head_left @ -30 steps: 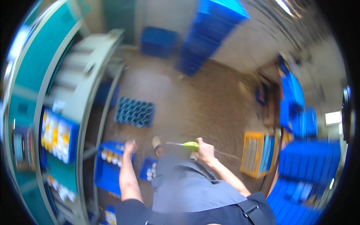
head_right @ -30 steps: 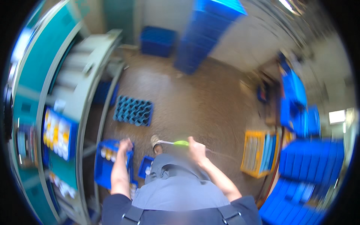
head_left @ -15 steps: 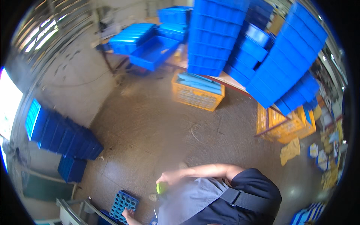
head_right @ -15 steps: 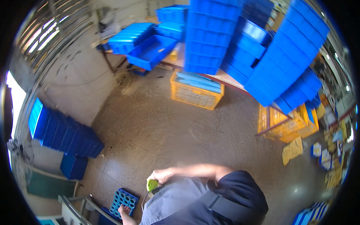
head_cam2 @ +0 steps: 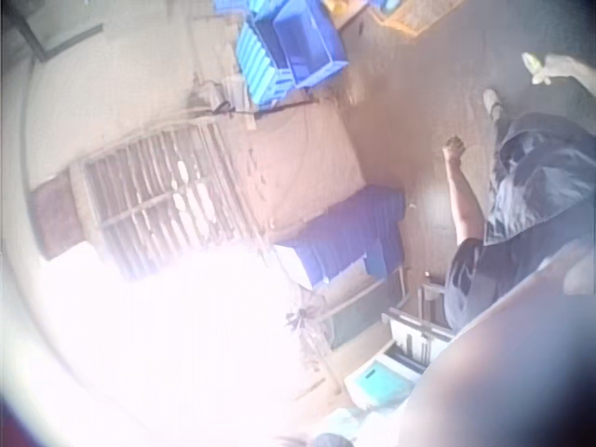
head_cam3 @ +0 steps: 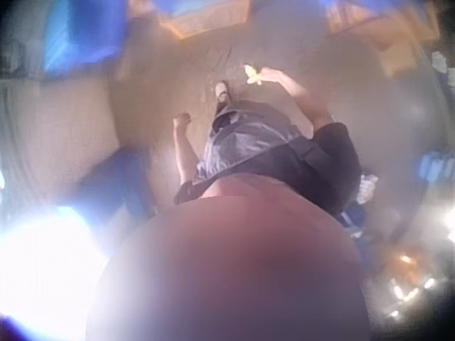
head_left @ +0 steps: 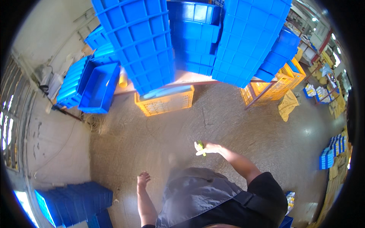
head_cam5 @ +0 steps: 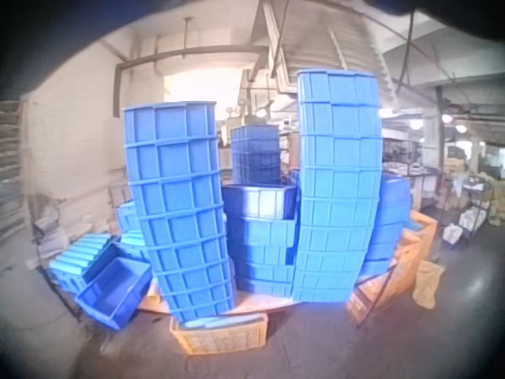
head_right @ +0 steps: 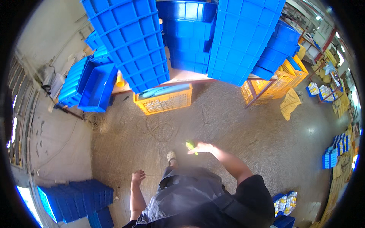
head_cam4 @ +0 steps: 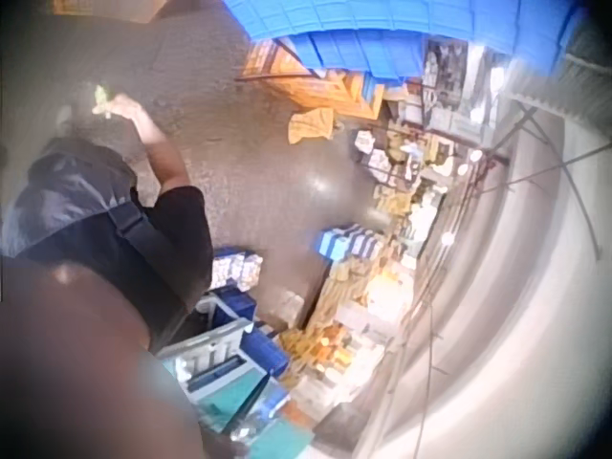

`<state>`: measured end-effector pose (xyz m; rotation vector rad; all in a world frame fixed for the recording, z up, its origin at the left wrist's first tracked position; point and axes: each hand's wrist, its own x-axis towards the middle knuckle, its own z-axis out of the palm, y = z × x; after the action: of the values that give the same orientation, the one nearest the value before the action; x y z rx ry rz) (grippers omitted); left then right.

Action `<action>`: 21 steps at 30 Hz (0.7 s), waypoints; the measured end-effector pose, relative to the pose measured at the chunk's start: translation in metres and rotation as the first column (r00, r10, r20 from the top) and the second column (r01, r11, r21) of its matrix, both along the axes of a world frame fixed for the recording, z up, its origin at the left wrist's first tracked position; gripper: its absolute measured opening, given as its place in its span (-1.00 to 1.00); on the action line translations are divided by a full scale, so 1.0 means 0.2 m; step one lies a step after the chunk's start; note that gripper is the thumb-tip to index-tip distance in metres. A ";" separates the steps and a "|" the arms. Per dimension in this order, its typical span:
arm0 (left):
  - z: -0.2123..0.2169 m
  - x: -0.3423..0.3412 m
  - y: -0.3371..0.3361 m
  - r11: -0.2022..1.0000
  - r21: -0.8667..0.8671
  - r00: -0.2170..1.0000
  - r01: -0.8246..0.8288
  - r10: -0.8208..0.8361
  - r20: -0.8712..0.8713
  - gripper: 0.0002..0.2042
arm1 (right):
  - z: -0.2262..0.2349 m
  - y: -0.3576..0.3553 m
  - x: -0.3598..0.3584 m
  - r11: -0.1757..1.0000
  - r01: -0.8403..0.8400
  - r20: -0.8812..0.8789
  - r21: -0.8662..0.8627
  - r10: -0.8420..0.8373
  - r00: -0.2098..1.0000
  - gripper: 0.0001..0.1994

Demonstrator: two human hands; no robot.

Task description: The person fills yellow and white plastic containers from a stack into a blue tray, then carries the tray to a machine and places it on a conveyor belt. The person repeats this process multiple times, filling and transporting trays of containers.

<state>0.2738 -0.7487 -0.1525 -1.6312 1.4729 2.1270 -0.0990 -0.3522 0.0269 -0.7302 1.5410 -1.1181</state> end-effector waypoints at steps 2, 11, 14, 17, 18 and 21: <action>0.04 -0.29 -0.29 0.993 -0.035 0.988 -0.110 0.106 -0.109 -0.60 | 0.13 0.04 -0.12 0.988 0.143 -0.138 0.063 -0.133 0.981 -0.59; 0.71 -1.46 -1.97 0.702 -0.263 0.734 -0.662 0.536 -0.417 -0.46 | 1.16 -0.36 -1.00 0.752 0.577 -0.355 -0.318 -0.659 0.663 -0.67; 0.70 -1.71 -2.25 0.708 -0.218 0.738 -0.672 0.615 -0.279 -0.42 | 1.59 -0.52 -1.35 0.422 0.503 -0.152 -0.754 -0.857 0.492 -0.68; 0.58 -1.80 -2.35 0.815 0.087 0.750 -0.573 0.565 -0.345 -0.43 | 1.97 -0.69 -1.74 0.201 0.288 -0.187 -0.936 -0.979 0.079 -0.73; 0.55 -1.79 -2.37 0.825 0.011 0.774 -0.565 0.534 -0.341 -0.48 | 2.06 -0.73 -1.87 0.174 0.241 -0.197 -0.955 -0.978 -0.073 -0.72; 0.49 -1.77 -2.37 0.825 -0.135 0.822 -0.549 0.503 -0.265 -0.62 | 2.18 -0.83 -2.16 0.208 0.332 -0.343 -0.920 -0.837 -0.426 -0.67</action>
<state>-0.0795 -1.2232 -0.0554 -2.1559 1.4648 2.5831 -0.5320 -0.5187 0.4632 -0.7434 3.3363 -2.2999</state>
